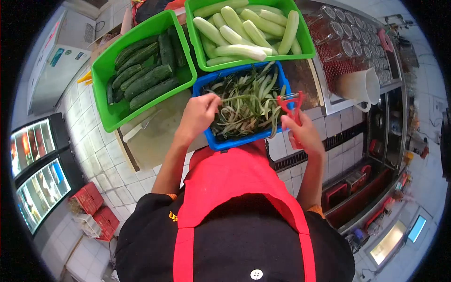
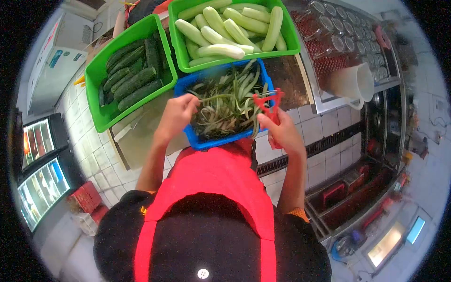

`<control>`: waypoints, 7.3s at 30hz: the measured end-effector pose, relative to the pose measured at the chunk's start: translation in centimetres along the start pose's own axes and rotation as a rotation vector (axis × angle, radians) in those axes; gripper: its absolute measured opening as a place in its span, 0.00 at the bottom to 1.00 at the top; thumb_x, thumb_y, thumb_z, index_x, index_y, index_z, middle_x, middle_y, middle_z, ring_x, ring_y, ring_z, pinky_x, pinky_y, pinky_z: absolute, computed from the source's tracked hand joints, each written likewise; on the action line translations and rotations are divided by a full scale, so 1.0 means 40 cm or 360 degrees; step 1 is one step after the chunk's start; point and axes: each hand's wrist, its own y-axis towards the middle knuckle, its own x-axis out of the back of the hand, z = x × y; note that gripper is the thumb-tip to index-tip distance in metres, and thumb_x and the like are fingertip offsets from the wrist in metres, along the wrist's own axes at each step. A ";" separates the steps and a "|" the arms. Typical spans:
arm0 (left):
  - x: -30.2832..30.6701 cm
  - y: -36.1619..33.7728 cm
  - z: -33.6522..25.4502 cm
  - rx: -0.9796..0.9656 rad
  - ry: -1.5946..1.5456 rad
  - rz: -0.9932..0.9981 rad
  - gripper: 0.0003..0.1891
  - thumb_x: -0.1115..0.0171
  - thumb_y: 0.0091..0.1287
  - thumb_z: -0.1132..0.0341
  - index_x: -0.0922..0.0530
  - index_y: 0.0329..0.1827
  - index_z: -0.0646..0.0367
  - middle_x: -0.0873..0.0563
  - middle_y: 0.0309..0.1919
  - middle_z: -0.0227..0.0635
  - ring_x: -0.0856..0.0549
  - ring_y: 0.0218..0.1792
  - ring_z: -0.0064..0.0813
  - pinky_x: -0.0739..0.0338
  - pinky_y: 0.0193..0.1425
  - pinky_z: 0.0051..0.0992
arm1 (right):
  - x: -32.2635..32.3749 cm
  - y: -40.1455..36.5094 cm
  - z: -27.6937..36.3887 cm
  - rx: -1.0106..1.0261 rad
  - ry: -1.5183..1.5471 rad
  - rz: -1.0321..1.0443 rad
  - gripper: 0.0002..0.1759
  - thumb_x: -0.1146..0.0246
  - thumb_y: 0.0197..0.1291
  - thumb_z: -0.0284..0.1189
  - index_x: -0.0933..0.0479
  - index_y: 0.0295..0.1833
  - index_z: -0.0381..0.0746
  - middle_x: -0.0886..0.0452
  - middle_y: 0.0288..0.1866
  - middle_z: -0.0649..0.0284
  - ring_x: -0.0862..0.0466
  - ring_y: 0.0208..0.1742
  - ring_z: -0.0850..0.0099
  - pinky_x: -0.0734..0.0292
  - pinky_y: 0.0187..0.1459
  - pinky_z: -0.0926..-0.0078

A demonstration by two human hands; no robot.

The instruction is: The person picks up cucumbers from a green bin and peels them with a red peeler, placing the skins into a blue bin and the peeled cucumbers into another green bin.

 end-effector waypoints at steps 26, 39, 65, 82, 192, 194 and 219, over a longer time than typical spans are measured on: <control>0.451 0.159 0.286 -0.0092 0.1365 -0.0036 0.27 0.39 0.67 0.44 0.23 0.58 0.58 0.21 0.57 0.43 0.24 0.61 0.50 0.27 0.62 0.53 | -0.269 0.026 -0.081 0.0583 0.0002 -0.0786 0.23 0.52 0.78 0.46 0.33 0.67 0.42 0.34 0.30 0.72 0.37 0.18 0.86 0.42 0.17 0.86; 0.375 0.178 0.227 -0.0030 0.1569 -0.0143 0.34 0.35 0.63 0.40 0.23 0.53 0.66 0.18 0.52 0.49 0.20 0.57 0.51 0.24 0.57 0.50 | -0.291 -0.013 -0.069 0.0646 0.0128 -0.0652 0.20 0.55 0.80 0.42 0.36 0.71 0.48 0.33 0.34 0.73 0.39 0.21 0.88 0.44 0.19 0.88; 0.024 0.070 -0.154 -0.0156 -0.1608 0.0312 0.19 0.58 0.82 0.52 0.28 0.60 0.57 0.18 0.47 0.32 0.17 0.42 0.19 0.20 0.46 0.23 | -0.360 0.008 0.158 0.1434 -0.1656 -0.1241 0.08 0.38 0.67 0.29 0.23 0.49 0.39 0.22 0.33 0.53 0.19 0.31 0.52 0.24 0.32 0.57; 0.086 0.237 -0.029 0.0488 -0.2386 -0.0131 0.35 0.61 0.75 0.34 0.27 0.57 0.61 0.19 0.45 0.46 0.19 0.37 0.44 0.19 0.44 0.45 | -0.371 0.021 -0.112 0.1062 -0.1335 -0.0711 0.06 0.41 0.68 0.30 0.25 0.46 0.41 0.23 0.32 0.50 0.18 0.33 0.46 0.24 0.33 0.49; 0.051 0.108 -0.120 0.0217 -0.1504 0.0322 0.32 0.56 0.75 0.36 0.23 0.55 0.59 0.15 0.34 0.37 0.15 0.30 0.25 0.17 0.33 0.26 | -0.307 0.122 0.165 0.1553 -0.1096 -0.0871 0.07 0.40 0.66 0.27 0.28 0.40 0.33 0.19 0.32 0.43 0.17 0.37 0.43 0.24 0.38 0.49; 0.051 0.111 -0.123 0.0212 -0.1498 0.0346 0.32 0.56 0.76 0.37 0.23 0.56 0.60 0.15 0.36 0.37 0.14 0.32 0.25 0.17 0.35 0.26 | -0.303 0.114 0.170 0.1469 -0.1017 -0.0856 0.07 0.40 0.66 0.26 0.27 0.40 0.33 0.19 0.32 0.43 0.17 0.37 0.43 0.23 0.38 0.52; 0.052 0.101 -0.128 0.0141 -0.1520 0.0273 0.28 0.59 0.80 0.44 0.25 0.59 0.62 0.16 0.43 0.37 0.15 0.39 0.27 0.18 0.45 0.30 | -0.316 0.124 0.160 0.1530 -0.1338 -0.1055 0.06 0.37 0.65 0.26 0.24 0.43 0.35 0.21 0.32 0.49 0.19 0.35 0.48 0.26 0.37 0.56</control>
